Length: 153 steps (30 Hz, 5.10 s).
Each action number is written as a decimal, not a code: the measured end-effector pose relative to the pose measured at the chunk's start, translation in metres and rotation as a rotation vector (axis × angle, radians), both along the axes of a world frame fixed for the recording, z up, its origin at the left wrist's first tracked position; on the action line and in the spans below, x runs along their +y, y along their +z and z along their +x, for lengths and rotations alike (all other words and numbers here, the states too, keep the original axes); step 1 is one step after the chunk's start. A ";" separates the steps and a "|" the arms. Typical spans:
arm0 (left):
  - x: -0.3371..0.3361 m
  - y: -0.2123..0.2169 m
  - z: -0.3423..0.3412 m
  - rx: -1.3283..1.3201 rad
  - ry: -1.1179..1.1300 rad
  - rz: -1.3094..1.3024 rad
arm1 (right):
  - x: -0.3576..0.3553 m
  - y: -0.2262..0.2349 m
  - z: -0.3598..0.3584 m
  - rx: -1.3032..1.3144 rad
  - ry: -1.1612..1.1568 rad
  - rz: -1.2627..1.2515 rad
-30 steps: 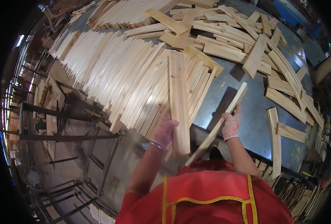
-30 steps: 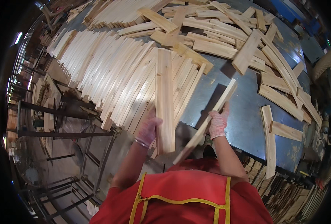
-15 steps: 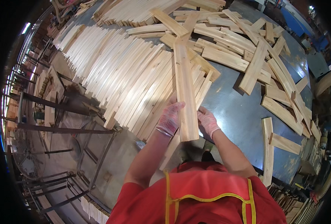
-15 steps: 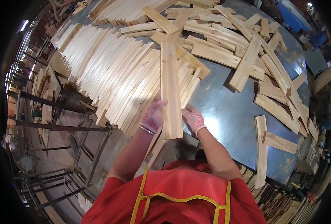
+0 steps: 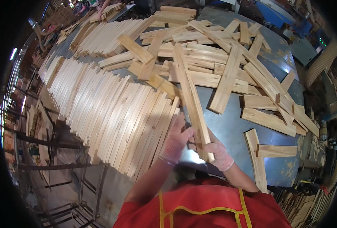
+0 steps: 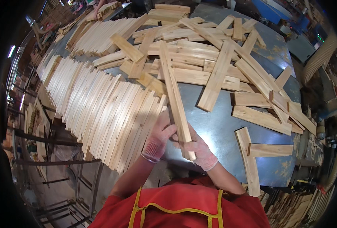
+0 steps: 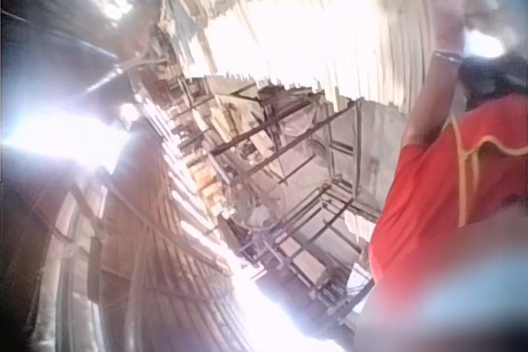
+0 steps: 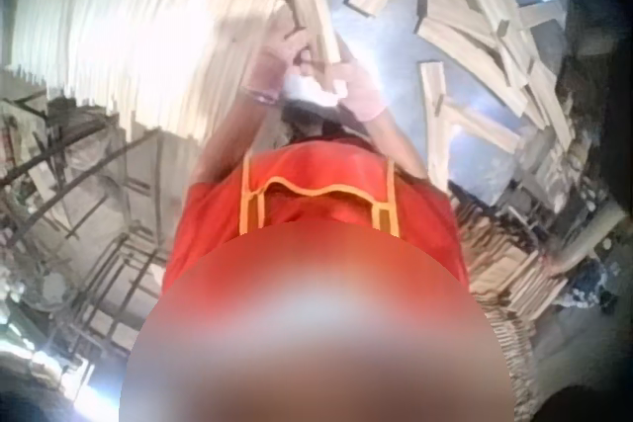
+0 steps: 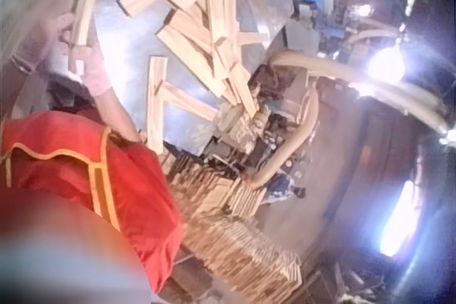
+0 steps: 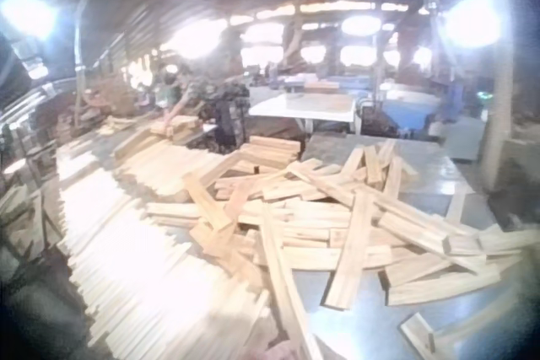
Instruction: The person repeatedly picks up individual wooden planks from a pile on a metal table and stacks them neatly on the left side. The hands handle the planks one at a time, aligning them into a growing stack throughout the clip.
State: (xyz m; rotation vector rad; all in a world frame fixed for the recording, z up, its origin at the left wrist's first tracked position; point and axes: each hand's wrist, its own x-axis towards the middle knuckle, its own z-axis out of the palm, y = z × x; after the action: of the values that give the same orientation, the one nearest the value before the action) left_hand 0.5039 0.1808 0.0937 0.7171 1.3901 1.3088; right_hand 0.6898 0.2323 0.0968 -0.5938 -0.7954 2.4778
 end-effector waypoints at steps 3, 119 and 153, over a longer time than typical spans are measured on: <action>-0.007 0.010 0.015 -0.321 -0.051 -0.075 | 0.005 -0.014 0.030 0.054 0.173 -0.050; -0.188 -0.090 -0.075 0.255 0.200 -0.491 | 0.015 -0.145 -0.032 -0.443 -0.095 0.344; -0.166 -0.082 -0.163 0.511 -0.063 0.337 | -0.104 -0.128 0.005 -0.633 -0.239 0.879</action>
State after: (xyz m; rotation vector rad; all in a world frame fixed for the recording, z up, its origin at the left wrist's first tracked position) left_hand 0.3414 0.0143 0.0117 1.3875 1.5381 1.3811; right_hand 0.6950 0.1285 -0.0314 -1.0337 -1.7709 1.4700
